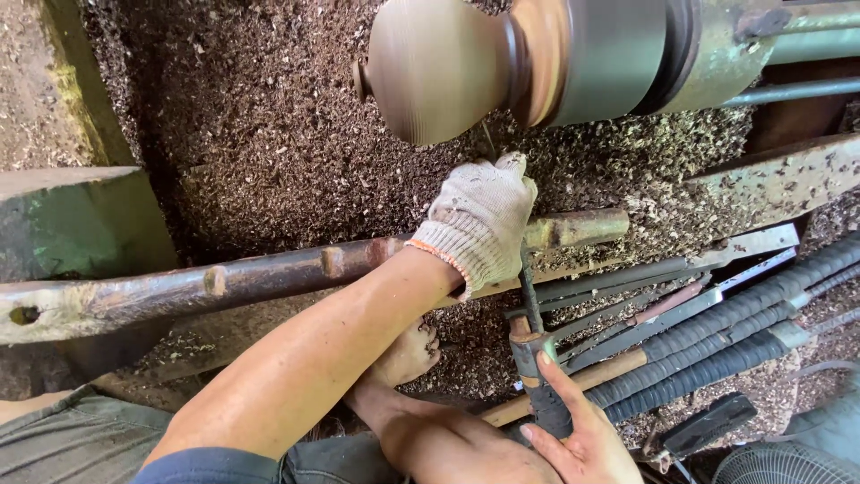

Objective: The person shapes a spinning wooden bowl blank mounted on a lathe, holding a chisel against the rotating wood with one hand while bracing it on a tool rest. They briefly stop to touch and check the bowl's surface, then resume cutting with the chisel.

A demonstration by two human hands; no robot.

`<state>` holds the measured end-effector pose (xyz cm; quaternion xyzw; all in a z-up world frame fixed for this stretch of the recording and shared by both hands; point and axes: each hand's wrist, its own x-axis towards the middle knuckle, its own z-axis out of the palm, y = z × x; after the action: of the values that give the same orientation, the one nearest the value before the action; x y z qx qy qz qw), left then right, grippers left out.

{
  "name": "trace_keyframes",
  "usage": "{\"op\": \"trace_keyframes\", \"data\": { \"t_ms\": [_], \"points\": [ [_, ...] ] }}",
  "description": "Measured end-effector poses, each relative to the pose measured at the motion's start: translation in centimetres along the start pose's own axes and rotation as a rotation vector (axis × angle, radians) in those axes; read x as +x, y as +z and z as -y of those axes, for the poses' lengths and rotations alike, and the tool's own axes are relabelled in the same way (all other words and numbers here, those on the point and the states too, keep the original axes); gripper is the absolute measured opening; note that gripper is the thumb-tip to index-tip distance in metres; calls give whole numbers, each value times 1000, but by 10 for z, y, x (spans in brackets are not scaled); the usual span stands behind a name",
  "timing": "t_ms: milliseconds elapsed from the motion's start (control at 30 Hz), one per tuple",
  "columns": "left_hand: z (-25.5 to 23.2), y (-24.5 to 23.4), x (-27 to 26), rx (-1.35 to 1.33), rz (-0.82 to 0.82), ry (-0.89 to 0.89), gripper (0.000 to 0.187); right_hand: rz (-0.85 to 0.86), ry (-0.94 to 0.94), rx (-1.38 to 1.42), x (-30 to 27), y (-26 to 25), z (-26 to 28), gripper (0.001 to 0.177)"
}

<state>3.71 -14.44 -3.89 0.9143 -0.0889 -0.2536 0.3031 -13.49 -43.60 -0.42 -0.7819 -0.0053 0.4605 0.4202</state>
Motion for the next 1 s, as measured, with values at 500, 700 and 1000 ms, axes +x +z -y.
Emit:
{"op": "trace_keyframes", "data": {
  "t_ms": [500,700,1000],
  "points": [
    [-2,-11,-1,-69,123,-143,44,144,131,-134,7,-45,45,88],
    [-1,-9,-2,-78,97,-113,40,120,96,-52,1,-32,23,84],
    [-3,-13,1,-30,80,-45,48,33,50,62,1,-8,20,80]
  ]
}}
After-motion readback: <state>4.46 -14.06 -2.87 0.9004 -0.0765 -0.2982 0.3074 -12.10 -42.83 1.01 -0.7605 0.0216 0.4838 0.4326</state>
